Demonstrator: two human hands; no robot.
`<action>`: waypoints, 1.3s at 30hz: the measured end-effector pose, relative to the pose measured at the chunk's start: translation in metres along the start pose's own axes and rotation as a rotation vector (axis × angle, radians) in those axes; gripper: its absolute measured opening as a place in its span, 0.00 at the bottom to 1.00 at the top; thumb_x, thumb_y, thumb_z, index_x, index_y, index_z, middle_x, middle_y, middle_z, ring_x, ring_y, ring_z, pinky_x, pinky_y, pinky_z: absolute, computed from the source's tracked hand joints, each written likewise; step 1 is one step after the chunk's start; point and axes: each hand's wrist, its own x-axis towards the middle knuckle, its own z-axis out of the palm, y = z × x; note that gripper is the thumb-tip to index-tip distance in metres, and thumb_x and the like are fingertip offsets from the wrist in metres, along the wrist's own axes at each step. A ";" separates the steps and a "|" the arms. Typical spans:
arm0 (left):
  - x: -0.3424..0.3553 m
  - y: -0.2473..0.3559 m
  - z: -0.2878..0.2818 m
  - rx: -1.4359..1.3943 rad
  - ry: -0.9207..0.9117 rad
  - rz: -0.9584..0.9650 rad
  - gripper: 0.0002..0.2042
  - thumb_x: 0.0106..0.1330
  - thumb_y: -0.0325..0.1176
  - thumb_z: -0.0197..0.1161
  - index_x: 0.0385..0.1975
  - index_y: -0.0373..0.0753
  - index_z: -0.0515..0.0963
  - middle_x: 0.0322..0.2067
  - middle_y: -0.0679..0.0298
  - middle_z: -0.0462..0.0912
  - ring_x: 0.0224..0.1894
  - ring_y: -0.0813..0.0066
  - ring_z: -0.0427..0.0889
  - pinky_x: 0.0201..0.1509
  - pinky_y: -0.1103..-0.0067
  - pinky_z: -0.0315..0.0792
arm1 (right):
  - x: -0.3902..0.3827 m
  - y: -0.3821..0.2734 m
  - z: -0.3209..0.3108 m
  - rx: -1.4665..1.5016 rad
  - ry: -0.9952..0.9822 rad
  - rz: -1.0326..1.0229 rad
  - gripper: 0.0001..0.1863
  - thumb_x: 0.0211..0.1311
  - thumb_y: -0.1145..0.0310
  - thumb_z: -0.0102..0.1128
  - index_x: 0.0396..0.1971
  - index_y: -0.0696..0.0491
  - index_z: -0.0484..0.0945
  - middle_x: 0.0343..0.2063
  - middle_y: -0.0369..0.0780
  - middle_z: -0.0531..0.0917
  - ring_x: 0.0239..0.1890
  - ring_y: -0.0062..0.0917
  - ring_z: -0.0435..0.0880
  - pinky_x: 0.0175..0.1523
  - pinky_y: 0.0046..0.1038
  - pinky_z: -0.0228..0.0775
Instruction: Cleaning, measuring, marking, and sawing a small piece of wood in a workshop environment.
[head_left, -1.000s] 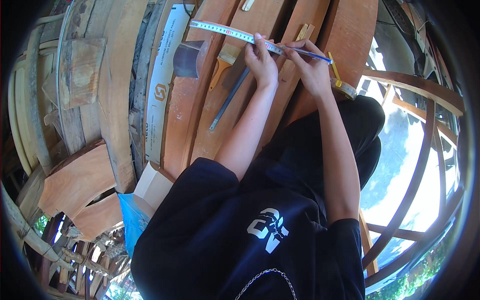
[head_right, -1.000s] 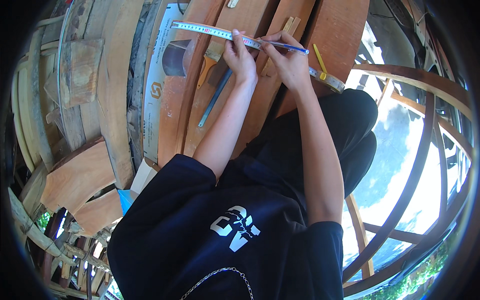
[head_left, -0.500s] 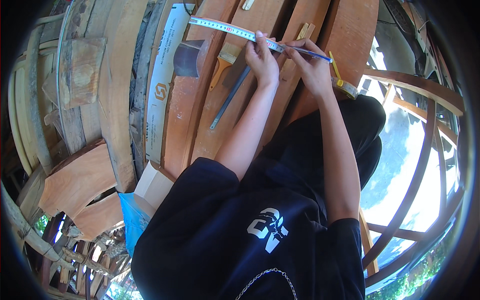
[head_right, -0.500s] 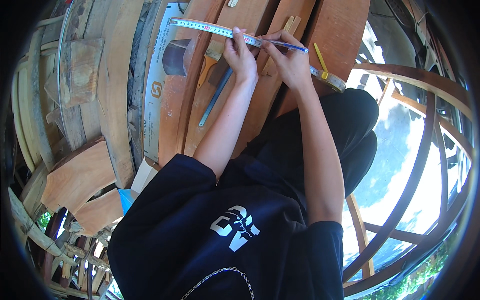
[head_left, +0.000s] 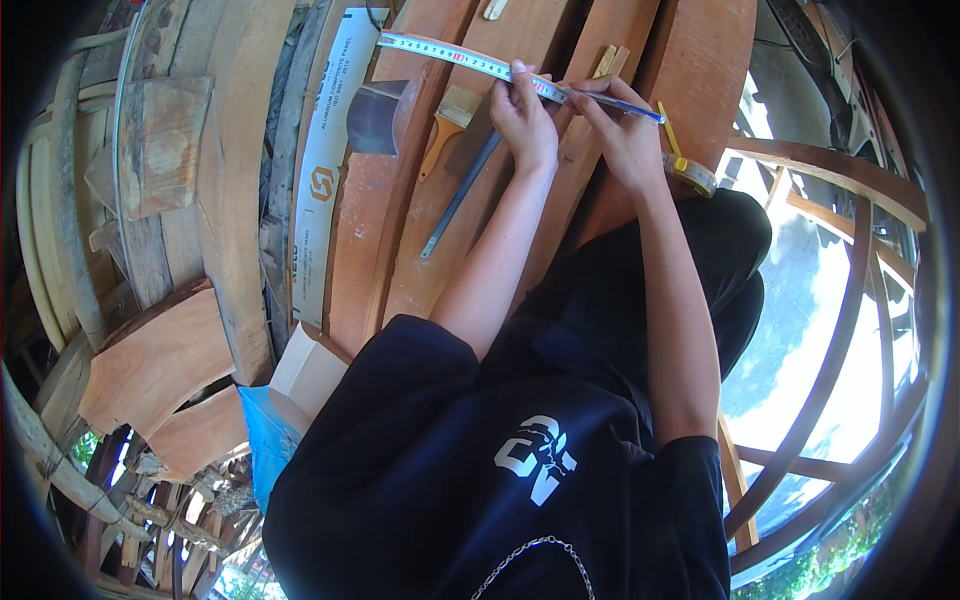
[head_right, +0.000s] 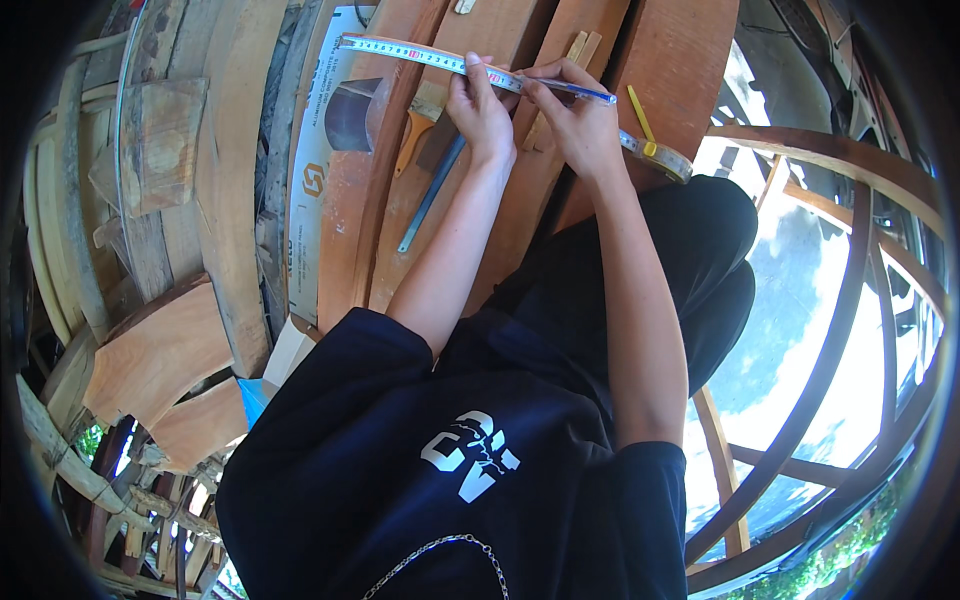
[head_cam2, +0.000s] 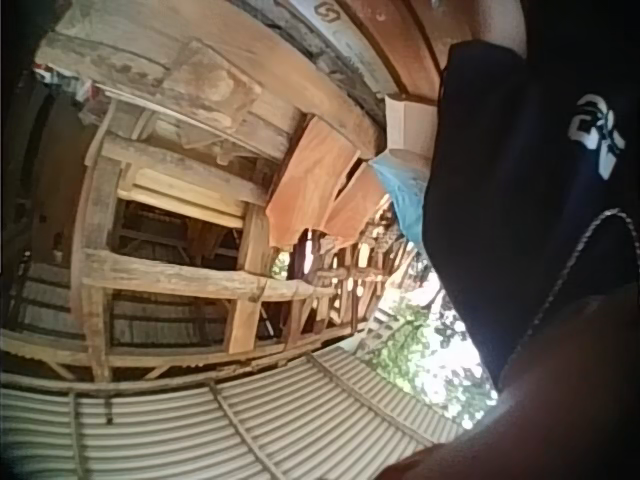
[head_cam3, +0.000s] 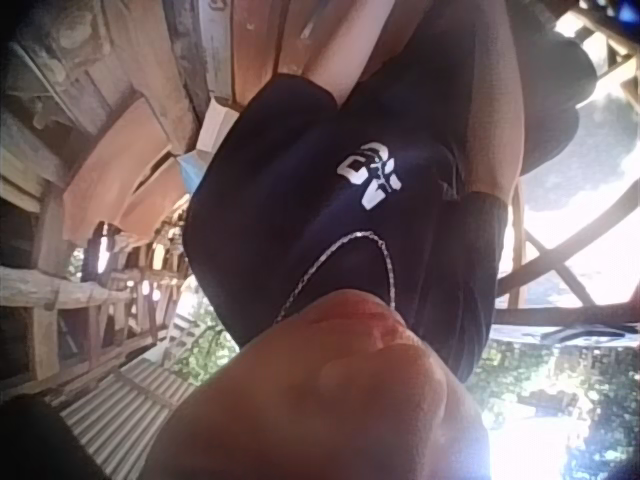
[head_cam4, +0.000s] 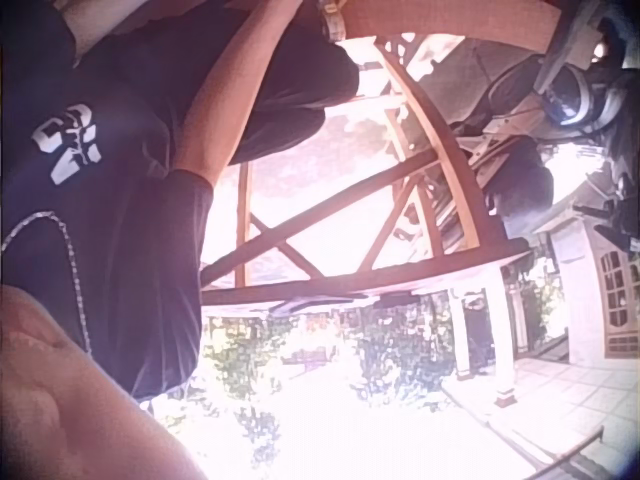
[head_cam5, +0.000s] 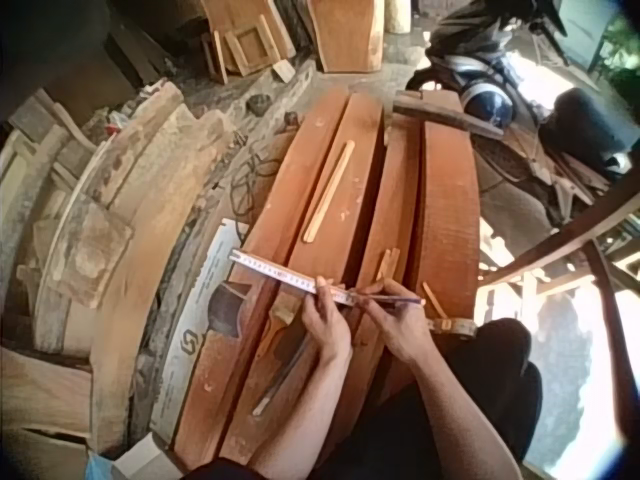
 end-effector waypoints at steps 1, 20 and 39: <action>0.000 0.000 0.000 0.009 0.039 0.013 0.21 0.80 0.52 0.54 0.46 0.36 0.76 0.37 0.60 0.85 0.37 0.76 0.85 0.38 0.75 0.85 | 0.000 0.000 0.000 -0.020 0.035 -0.004 0.08 0.70 0.74 0.65 0.43 0.61 0.83 0.41 0.39 0.89 0.43 0.20 0.87 0.53 0.23 0.79; 0.001 0.000 0.001 -0.017 -0.018 0.005 0.22 0.80 0.53 0.54 0.46 0.36 0.75 0.38 0.59 0.84 0.37 0.74 0.86 0.39 0.75 0.85 | 0.000 -0.004 -0.001 -0.002 0.033 0.015 0.08 0.70 0.74 0.63 0.44 0.62 0.83 0.42 0.41 0.89 0.46 0.21 0.87 0.56 0.25 0.79; 0.000 0.001 0.002 -0.017 -0.027 -0.001 0.22 0.80 0.51 0.53 0.48 0.34 0.75 0.37 0.57 0.85 0.39 0.75 0.85 0.39 0.78 0.83 | 0.000 -0.007 -0.003 0.012 0.002 -0.016 0.08 0.71 0.74 0.63 0.44 0.63 0.83 0.43 0.41 0.89 0.45 0.22 0.88 0.56 0.25 0.79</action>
